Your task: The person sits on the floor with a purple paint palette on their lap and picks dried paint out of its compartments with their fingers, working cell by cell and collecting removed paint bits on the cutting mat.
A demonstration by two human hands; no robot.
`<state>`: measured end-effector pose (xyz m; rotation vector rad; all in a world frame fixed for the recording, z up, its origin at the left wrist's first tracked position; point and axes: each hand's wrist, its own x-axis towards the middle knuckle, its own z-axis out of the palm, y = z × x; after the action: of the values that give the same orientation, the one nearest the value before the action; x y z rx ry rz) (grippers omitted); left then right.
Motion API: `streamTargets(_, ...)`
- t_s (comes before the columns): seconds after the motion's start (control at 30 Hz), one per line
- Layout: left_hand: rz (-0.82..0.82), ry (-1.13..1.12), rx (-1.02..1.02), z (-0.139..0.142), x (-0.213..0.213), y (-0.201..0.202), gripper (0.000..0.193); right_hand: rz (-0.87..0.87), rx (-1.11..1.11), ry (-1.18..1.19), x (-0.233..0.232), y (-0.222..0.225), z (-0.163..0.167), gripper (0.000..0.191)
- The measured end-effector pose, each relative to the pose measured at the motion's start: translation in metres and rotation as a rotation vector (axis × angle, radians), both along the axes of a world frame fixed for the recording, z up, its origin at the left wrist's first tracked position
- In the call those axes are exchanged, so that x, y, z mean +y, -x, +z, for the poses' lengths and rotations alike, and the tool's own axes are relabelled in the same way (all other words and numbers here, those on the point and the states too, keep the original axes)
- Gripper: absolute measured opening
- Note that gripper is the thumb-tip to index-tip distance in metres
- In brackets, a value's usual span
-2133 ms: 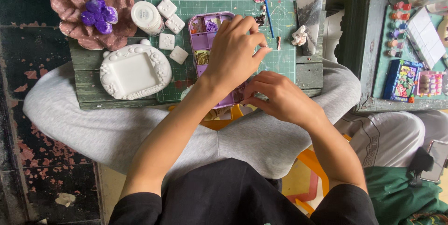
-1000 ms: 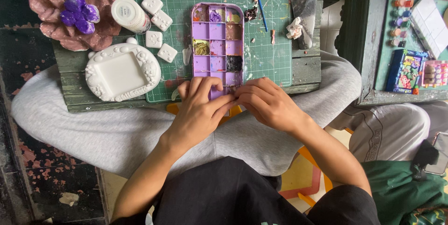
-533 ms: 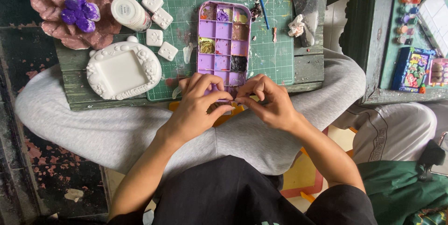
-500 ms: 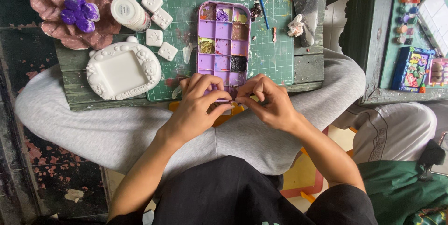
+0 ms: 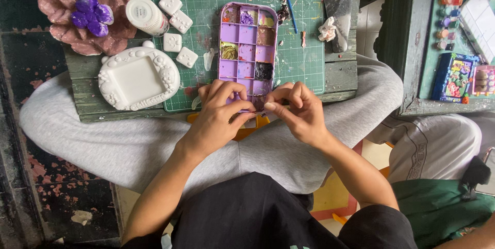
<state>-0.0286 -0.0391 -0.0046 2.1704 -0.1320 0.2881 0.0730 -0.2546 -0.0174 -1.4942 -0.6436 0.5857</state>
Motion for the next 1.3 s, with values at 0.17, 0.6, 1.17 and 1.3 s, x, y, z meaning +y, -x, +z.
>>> streamTargets(0.17, 0.004, -0.017, -0.008, 0.002, -0.001, 0.001, 0.014, -0.102, 0.132, -0.038, 0.002, -0.008, -0.002, 0.041)
streamTargets(0.6, -0.246, -0.213, -0.062, 0.008, 0.002, -0.021, 0.015, -0.253, -0.311, 0.065, 0.007, -0.031, 0.009, 0.025)
streamTargets(1.17, -0.434, -0.109, 0.188, 0.01, 0.007, -0.048, 0.021, -0.09, -0.234, 0.28, 0.017, -0.023, 0.026, 0.017)
streamTargets(1.3, -0.441, -0.183, 0.105, 0.012, 0.01, -0.042, 0.02, -0.075, -0.302, 0.312, 0.017, -0.026, 0.027, 0.017)
